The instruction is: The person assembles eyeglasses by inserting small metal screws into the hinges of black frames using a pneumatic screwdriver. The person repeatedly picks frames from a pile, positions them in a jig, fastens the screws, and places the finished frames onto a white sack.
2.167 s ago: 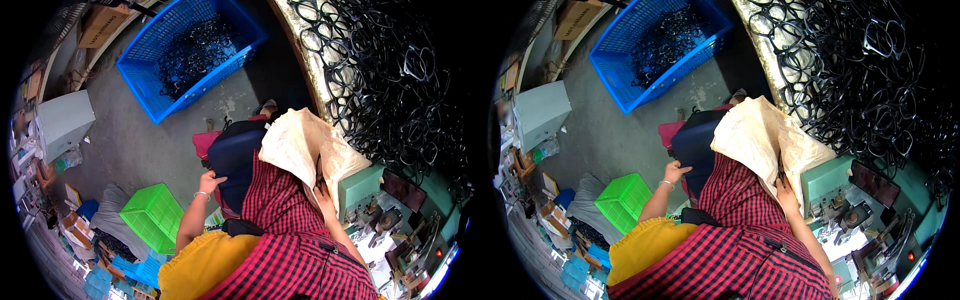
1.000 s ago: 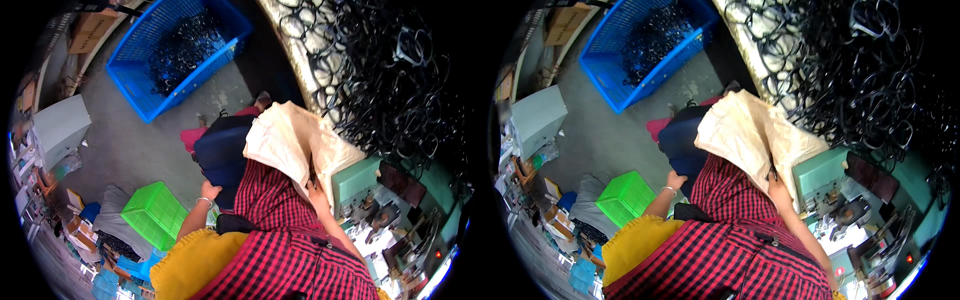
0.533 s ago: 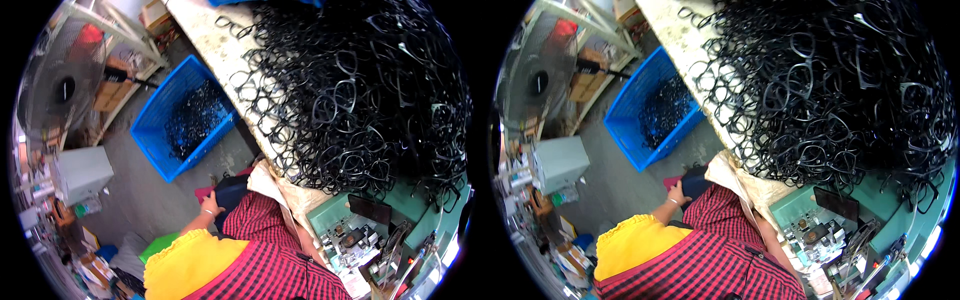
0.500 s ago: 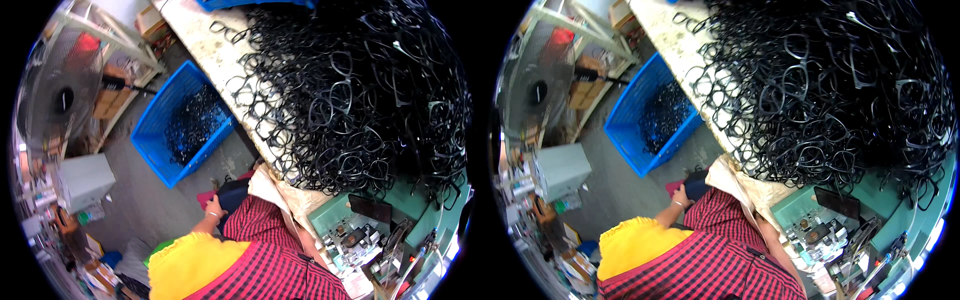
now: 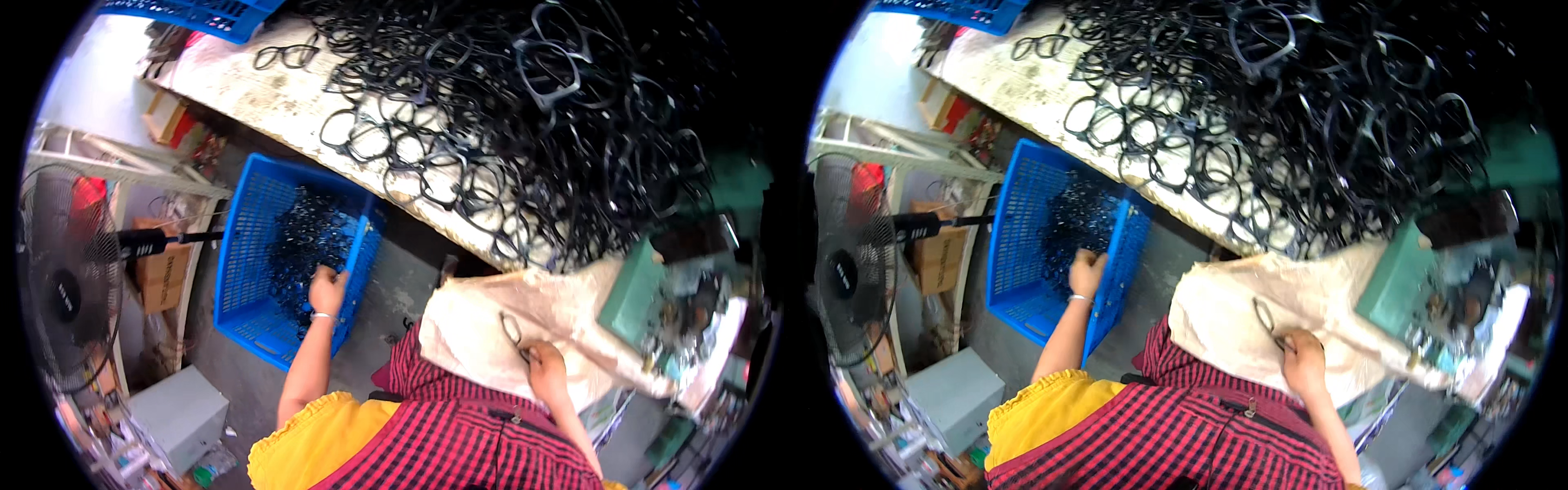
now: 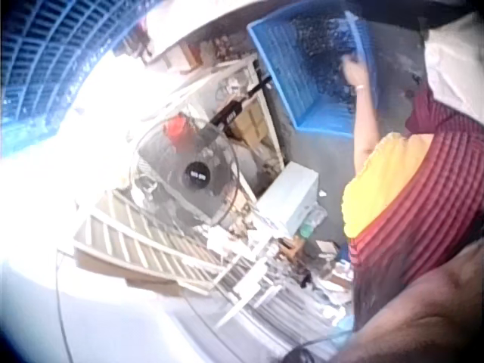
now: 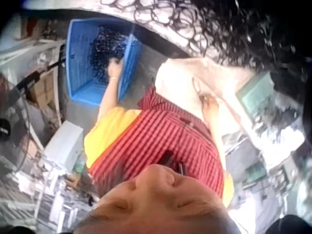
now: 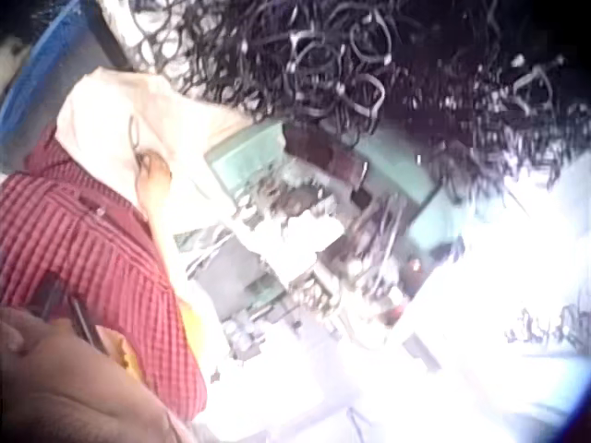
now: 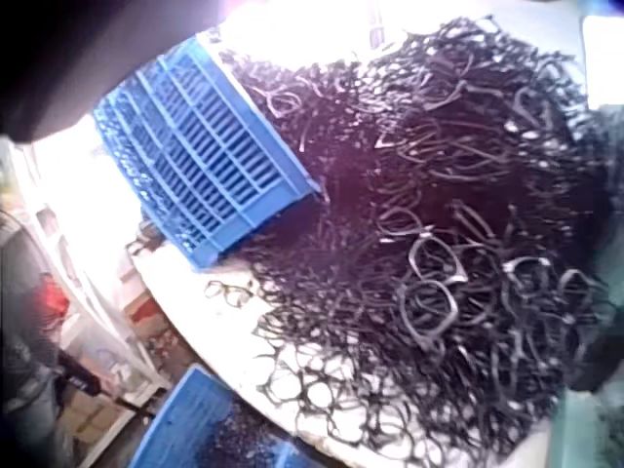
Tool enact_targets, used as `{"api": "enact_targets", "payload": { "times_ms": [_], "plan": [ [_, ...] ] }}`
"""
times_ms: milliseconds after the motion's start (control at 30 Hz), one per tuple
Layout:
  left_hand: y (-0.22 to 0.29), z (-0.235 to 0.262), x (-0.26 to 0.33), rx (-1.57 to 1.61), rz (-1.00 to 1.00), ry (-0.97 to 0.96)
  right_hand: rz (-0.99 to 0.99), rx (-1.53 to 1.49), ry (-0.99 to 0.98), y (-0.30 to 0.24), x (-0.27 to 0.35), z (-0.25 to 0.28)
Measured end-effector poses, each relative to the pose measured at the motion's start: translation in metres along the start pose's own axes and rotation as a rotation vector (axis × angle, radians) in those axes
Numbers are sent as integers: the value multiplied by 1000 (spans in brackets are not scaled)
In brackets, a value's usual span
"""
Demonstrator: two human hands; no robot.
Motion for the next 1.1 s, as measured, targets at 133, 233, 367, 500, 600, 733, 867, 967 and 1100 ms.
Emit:
{"api": "enact_targets", "payload": {
  "times_ms": [133, 233, 367, 500, 600, 733, 867, 967, 1100],
  "plan": [
    [-122, -83, -74, -137, 124, -38, -78, -181, -104, -17, 26, 15],
    [-76, -119, -68, -314, 232, -211, -56, -88, -42, -30, 18, 28],
    [-50, -132, -59, -434, 133, -306, 23, -6, 75, -39, 21, 8],
    [10, -180, -58, -476, 0, -366, 83, 21, 138, -41, 30, 2],
    [47, -223, -50, -437, -159, -526, 22, -7, 137, -31, 41, 7],
    [101, -181, -21, 5, -328, -692, -20, -107, 298, 4, 67, 8],
    [192, -8, 130, 147, -482, -1138, 95, -533, 418, 9, 127, 38],
    [291, 62, 280, 224, -849, -1252, 270, -714, 600, -1, 156, 44],
    [384, -59, 396, 121, -1053, -1196, 252, 17, 765, -33, 181, 66]
  ]
}}
Point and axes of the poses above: each hand's wrist, its own x-axis away from the middle knuckle, its own z-axis out of the back of the hand, y = z × x, the point moved 8 cm from there along -x, towards the middle knuckle, and after that the axes turned 15 degrees about -y, right-handed, at the moved point
